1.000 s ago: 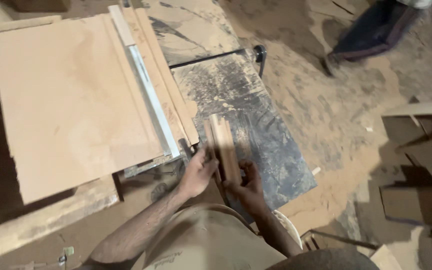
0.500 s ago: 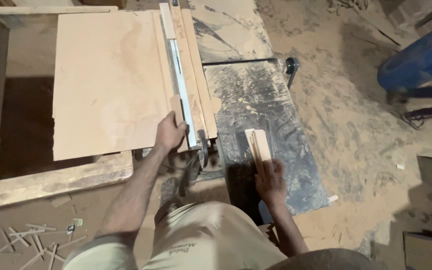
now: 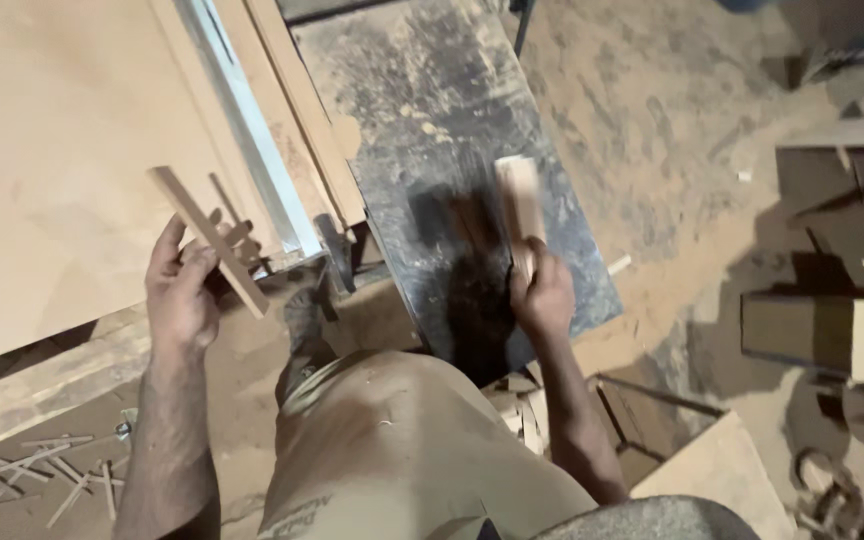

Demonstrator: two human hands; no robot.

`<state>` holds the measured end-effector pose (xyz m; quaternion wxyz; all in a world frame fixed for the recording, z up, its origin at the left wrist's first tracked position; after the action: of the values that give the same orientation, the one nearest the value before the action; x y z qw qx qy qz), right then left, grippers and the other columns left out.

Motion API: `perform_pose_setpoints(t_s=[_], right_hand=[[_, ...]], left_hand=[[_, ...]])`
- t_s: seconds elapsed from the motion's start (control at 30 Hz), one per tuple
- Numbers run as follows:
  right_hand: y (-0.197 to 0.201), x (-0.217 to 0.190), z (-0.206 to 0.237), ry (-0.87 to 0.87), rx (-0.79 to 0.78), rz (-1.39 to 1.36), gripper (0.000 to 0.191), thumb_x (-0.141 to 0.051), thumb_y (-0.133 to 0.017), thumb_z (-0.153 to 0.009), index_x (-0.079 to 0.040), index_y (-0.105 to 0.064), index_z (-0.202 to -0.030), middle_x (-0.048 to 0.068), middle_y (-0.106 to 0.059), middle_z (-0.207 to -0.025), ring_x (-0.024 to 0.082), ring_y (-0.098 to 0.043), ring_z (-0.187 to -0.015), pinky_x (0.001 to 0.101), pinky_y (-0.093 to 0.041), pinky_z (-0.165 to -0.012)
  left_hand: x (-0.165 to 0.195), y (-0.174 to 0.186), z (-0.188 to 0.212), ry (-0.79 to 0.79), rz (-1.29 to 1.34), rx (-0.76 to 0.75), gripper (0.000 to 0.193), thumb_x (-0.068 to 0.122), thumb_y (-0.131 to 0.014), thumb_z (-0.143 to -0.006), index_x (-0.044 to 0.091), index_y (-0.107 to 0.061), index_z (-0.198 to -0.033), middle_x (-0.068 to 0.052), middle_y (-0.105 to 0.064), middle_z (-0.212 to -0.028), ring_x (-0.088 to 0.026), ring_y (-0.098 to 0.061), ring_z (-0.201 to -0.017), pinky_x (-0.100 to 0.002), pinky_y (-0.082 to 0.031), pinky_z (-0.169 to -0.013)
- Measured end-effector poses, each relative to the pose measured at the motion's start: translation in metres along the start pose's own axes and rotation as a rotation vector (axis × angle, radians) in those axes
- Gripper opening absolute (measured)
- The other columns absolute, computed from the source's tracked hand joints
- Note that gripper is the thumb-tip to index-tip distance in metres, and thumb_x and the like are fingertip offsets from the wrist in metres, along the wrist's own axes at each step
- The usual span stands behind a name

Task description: The person takes small wooden strips from a bucket and cuts them on a table saw, pushing each piece along the fence. Cut pieces are stacked on the saw table, and the person gathers the finished strips and carries them back to the bucket.

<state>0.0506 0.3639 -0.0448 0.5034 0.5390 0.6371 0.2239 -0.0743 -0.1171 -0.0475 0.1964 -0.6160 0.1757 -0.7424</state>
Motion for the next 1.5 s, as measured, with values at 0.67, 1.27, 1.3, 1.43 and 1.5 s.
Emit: perform_pose_setpoints(t_s=[0.67,1.27,1.3,1.43,1.5], right_hand=[[-0.020,-0.066,0.030,0.241,-0.216,-0.027,0.026,-0.011,-0.073,-0.093,-0.013,-0.068,-0.119,0.015,-0.067,-0.096,0.036,-0.064,-0.086,0.0466,-0.051,-0.075],[-0.019,-0.057,0.023,0.132,-0.011,-0.019,0.039,-0.014,-0.075,-0.089,-0.007,-0.065,-0.126,0.018,-0.068,-0.112,0.039,-0.066,-0.099,0.0488,-0.054,-0.083],[-0.020,-0.057,0.022,0.127,0.004,0.012,0.041,-0.014,-0.075,-0.088,-0.006,-0.065,-0.127,0.020,-0.067,-0.113,0.040,-0.065,-0.100,0.0489,-0.054,-0.083],[-0.026,-0.060,0.022,0.101,0.034,0.058,0.041,-0.013,-0.077,-0.088,-0.006,-0.066,-0.127,0.021,-0.065,-0.116,0.042,-0.065,-0.101,0.0479,-0.055,-0.085],[-0.028,-0.061,0.020,0.099,0.024,0.058,0.040,-0.013,-0.077,-0.088,-0.005,-0.066,-0.126,0.021,-0.065,-0.115,0.041,-0.065,-0.100,0.0469,-0.055,-0.083]], left_hand=[[-0.028,-0.016,-0.039,-0.204,-0.968,0.208,0.058,0.019,-0.078,-0.086,-0.005,-0.060,-0.135,-0.024,-0.066,-0.120,-0.030,-0.067,-0.102,-0.040,-0.057,-0.088],[-0.047,-0.075,-0.088,-0.549,-1.682,0.102,0.038,0.018,-0.055,-0.101,0.002,-0.061,-0.134,-0.015,-0.052,-0.146,-0.037,-0.042,-0.138,-0.061,-0.033,-0.105],[-0.049,-0.073,-0.096,-0.511,-1.699,0.092,0.038,0.018,-0.053,-0.102,0.001,-0.061,-0.136,-0.014,-0.050,-0.148,-0.037,-0.041,-0.140,-0.062,-0.031,-0.108],[-0.049,-0.067,-0.134,-0.468,-1.763,0.060,0.046,0.013,-0.050,-0.097,0.000,-0.057,-0.140,-0.016,-0.046,-0.152,-0.039,-0.034,-0.145,-0.067,-0.024,-0.111],[-0.046,-0.063,-0.154,-0.465,-1.774,0.048,0.049,0.011,-0.049,-0.095,-0.001,-0.056,-0.142,-0.016,-0.044,-0.155,-0.040,-0.031,-0.147,-0.069,-0.022,-0.112]])
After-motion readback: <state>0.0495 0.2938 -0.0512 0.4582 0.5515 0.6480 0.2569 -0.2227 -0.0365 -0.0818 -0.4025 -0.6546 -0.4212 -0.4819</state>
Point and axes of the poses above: each hand's wrist, its own z-axis away from the middle knuckle, its own y-axis out of the back of the hand, x = y × z, the point moved 5 cm from there along -z, towards the middle knuckle
